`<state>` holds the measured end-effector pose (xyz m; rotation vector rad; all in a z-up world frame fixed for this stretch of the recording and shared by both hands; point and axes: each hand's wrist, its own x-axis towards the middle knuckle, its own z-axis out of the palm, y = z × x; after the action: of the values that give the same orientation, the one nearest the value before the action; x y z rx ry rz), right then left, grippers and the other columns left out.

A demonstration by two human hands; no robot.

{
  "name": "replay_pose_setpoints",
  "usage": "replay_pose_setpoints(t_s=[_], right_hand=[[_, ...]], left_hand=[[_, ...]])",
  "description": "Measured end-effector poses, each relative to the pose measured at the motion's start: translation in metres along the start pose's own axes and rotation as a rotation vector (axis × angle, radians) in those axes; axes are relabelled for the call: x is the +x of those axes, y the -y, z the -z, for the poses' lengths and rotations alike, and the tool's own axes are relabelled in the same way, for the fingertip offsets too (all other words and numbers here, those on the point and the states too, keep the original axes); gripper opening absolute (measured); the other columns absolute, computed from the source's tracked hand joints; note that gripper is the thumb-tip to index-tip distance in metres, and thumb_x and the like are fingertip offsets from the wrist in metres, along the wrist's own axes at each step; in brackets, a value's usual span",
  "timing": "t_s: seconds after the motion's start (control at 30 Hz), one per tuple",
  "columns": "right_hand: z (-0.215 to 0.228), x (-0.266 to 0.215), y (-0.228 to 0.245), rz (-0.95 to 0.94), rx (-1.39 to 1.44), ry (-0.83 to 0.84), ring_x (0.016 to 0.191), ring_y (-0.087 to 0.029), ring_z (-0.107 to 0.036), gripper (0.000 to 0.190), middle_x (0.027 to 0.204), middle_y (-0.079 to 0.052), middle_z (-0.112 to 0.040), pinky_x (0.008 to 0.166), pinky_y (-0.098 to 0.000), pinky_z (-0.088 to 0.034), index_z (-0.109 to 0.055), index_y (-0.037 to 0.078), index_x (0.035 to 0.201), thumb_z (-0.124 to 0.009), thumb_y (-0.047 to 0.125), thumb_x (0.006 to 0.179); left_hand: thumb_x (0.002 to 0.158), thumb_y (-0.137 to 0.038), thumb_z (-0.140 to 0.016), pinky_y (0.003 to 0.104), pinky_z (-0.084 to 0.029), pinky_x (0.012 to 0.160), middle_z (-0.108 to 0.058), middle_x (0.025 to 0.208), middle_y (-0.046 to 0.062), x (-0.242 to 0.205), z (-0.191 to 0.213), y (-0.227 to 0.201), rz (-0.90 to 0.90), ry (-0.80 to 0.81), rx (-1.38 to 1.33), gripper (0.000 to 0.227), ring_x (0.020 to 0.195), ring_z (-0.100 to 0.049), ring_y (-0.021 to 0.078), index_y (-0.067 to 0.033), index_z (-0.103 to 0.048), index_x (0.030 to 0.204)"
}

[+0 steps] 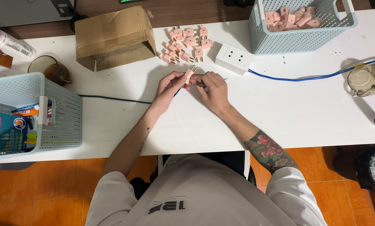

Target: The person uses a screwdriver to tighten screws on small pink electrical components on a white table. They then insert one of the components into a white power strip and test it by pressing the switch.

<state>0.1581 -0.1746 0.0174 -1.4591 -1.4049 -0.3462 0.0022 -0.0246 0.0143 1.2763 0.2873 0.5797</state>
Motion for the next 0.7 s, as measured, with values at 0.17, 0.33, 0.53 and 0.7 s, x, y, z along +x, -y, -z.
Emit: replay_pose_setpoints(t_s=[0.17,0.33,0.53,0.7], right_hand=[[0.002,0.006,0.017,-0.248,0.126,0.008,0.072,-0.023,-0.065,0.014,0.077,-0.005,-0.063,0.073,-0.0373,-0.054,-0.084,0.01,0.111,-0.093,0.018,0.103],[0.006,0.001,0.001,-0.45,0.281,0.046,0.075,-0.02,-0.052,0.037,0.081,-0.003,-0.056,0.078,-0.0386,-0.051,-0.077,0.008,0.124,-0.099,0.021,0.097],[0.027,0.018,0.011,-0.206,0.239,-0.005,0.099,-0.031,-0.065,0.017,0.107,-0.013,-0.058,0.096,-0.0437,-0.056,-0.073,0.004,0.135,-0.066,0.009,0.12],[0.032,0.009,-0.007,-0.197,0.223,-0.058,0.098,-0.024,-0.06,0.027,0.106,-0.01,-0.05,0.099,-0.0425,-0.054,-0.077,0.004,0.143,-0.07,0.018,0.121]], left_hand=[[0.115,-0.024,-0.078,0.036,-0.064,0.099,-0.079,0.107,0.018,-0.002,0.004,0.003,-0.038,0.024,0.045,0.026,0.094,-0.08,0.0185,0.0002,-0.077,0.125],[0.113,-0.021,-0.08,0.036,-0.064,0.096,-0.078,0.103,0.018,-0.003,0.003,-0.009,-0.035,0.086,0.057,0.023,0.089,-0.081,0.0207,0.0001,-0.078,0.121],[0.113,-0.021,-0.079,0.028,-0.062,0.08,-0.074,0.107,0.012,0.002,0.009,-0.003,-0.045,0.012,-0.002,0.022,0.079,-0.07,0.0116,0.0,-0.076,0.121],[0.118,-0.024,-0.071,0.022,-0.052,0.067,-0.065,0.101,0.004,0.004,0.012,-0.008,-0.105,-0.1,0.009,0.02,0.07,-0.059,0.0052,-0.0038,-0.074,0.12]])
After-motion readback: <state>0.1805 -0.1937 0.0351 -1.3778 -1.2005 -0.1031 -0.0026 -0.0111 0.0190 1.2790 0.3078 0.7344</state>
